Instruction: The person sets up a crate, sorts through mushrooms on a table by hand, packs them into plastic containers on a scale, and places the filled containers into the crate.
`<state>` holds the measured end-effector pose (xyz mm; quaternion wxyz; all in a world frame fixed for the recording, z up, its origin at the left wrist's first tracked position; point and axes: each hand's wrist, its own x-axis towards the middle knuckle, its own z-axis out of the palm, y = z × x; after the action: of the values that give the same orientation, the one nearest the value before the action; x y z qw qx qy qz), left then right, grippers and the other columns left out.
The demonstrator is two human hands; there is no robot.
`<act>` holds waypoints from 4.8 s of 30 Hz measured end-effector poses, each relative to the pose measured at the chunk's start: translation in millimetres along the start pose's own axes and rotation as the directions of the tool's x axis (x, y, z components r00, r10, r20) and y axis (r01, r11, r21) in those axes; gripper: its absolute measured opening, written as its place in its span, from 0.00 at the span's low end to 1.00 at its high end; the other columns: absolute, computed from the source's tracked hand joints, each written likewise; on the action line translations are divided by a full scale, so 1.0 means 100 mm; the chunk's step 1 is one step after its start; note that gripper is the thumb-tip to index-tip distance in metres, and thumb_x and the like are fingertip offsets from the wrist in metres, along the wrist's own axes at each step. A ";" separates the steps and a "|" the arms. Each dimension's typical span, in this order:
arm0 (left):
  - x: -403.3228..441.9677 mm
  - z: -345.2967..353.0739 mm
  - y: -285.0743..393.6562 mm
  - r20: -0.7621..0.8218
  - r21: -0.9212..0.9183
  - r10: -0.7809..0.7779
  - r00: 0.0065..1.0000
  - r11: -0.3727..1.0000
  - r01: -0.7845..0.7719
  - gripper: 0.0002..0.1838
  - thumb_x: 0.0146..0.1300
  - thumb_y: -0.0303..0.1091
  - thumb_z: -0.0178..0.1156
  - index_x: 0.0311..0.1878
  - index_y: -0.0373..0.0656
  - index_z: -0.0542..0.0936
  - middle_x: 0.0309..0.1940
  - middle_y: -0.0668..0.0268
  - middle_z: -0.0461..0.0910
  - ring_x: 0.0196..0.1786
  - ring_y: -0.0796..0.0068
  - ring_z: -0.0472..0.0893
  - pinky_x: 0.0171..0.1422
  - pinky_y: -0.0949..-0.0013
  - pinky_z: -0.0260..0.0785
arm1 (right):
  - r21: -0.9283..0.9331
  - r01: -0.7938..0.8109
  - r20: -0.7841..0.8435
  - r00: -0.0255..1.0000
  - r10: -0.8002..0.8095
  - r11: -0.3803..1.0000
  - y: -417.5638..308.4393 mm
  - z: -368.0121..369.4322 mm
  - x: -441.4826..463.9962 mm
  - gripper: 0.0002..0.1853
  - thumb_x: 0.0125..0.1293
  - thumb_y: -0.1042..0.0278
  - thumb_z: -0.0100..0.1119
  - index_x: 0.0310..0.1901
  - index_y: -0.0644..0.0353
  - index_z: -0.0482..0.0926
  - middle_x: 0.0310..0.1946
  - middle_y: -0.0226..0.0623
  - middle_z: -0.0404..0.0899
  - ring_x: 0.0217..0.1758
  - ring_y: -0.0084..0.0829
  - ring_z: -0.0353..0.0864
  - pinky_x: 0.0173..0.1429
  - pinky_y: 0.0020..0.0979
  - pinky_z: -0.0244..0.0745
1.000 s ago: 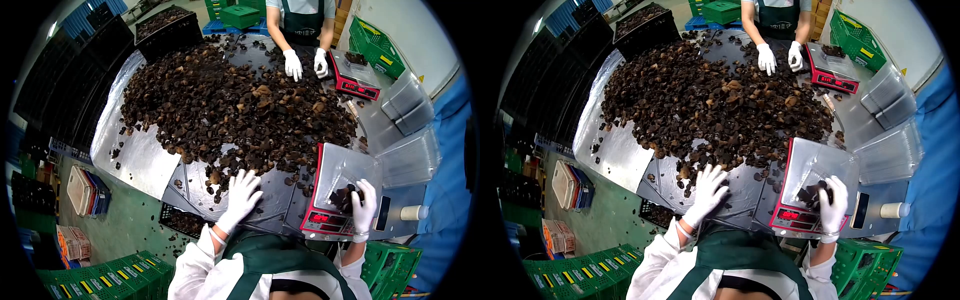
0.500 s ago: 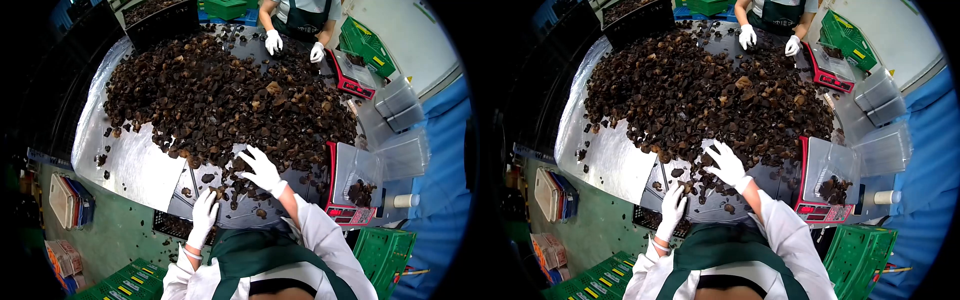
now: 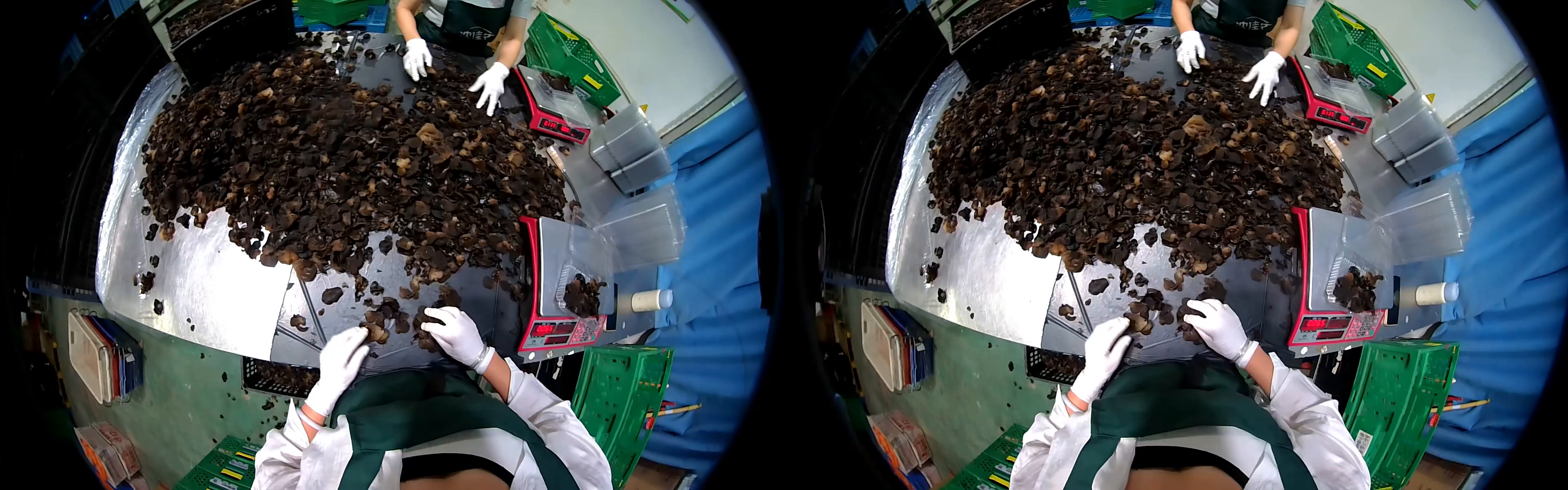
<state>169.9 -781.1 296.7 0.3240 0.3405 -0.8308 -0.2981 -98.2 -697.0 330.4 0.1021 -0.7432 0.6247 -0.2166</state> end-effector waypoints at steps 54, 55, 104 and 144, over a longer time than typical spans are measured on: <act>-0.27 -0.52 -0.12 -0.342 -0.068 -0.413 0.844 0.907 0.416 0.16 0.58 0.18 0.49 0.48 0.36 0.79 0.50 0.55 0.78 0.56 0.58 0.75 0.65 0.61 0.64 | -0.101 -0.089 0.314 0.942 0.116 0.991 0.05 0.06 -0.06 0.49 0.46 0.31 0.63 0.70 0.38 0.60 0.71 0.42 0.55 0.74 0.55 0.49 0.66 0.63 0.55; -0.34 -0.52 -0.16 -0.371 -0.052 -0.468 0.802 0.873 0.485 0.15 0.59 0.19 0.51 0.48 0.36 0.79 0.49 0.55 0.79 0.55 0.59 0.76 0.64 0.61 0.65 | -0.099 -0.086 0.317 0.942 0.114 0.991 0.04 0.10 -0.07 0.49 0.46 0.31 0.63 0.70 0.38 0.60 0.71 0.42 0.55 0.74 0.55 0.49 0.66 0.63 0.55; 0.84 0.40 0.71 0.758 -0.651 -0.162 0.631 -0.221 0.726 0.34 0.62 0.31 0.47 0.73 0.45 0.54 0.67 0.52 0.64 0.63 0.55 0.72 0.63 0.54 0.71 | 0.724 0.178 0.192 0.876 0.442 -0.667 0.14 -0.13 0.17 0.24 0.74 0.59 0.33 0.66 0.64 0.62 0.65 0.53 0.64 0.69 0.47 0.64 0.74 0.46 0.55; 0.36 -0.26 0.22 0.391 -0.810 -0.578 0.716 -0.586 -0.030 0.23 0.67 0.53 0.51 0.60 0.54 0.73 0.62 0.58 0.71 0.65 0.51 0.69 0.62 0.44 0.67 | 0.287 -0.361 -0.062 0.918 0.393 0.887 0.11 -0.38 -0.40 0.17 0.54 0.63 0.67 0.46 0.52 0.80 0.38 0.32 0.77 0.38 0.31 0.79 0.43 0.30 0.76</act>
<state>160.7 -802.3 340.8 0.4712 0.2015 0.0722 -0.8557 -130.2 -656.1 352.1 0.2053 -0.5726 0.7267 -0.3192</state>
